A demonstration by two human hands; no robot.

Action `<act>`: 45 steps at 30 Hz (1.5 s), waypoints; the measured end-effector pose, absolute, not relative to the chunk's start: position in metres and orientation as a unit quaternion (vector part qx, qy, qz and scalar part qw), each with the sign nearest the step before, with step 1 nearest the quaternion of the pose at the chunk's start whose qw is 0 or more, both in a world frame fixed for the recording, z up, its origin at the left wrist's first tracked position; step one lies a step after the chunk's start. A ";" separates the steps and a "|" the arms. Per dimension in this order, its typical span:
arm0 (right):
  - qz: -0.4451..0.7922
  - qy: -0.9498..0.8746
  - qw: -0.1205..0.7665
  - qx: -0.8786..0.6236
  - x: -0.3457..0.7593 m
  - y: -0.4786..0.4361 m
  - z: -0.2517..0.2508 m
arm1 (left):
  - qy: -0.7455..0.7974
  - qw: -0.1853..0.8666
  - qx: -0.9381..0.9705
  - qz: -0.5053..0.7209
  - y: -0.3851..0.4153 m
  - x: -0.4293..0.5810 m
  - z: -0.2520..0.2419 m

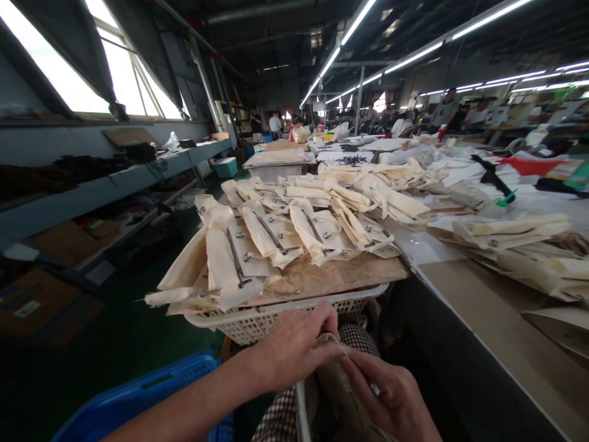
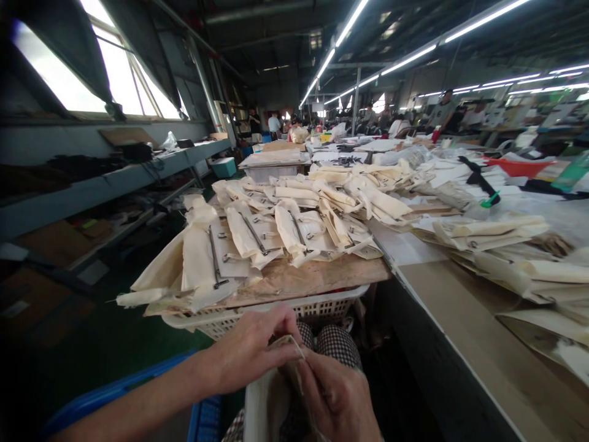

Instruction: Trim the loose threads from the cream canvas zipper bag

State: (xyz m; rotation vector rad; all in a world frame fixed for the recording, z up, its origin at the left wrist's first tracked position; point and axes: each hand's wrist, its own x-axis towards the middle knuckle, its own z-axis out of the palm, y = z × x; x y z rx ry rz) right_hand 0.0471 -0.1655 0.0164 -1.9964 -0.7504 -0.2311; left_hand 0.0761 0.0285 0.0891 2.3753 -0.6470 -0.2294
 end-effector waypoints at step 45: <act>-0.116 -0.301 0.487 -0.812 0.044 -0.164 0.015 | -0.286 0.390 0.875 -0.011 0.040 0.069 0.079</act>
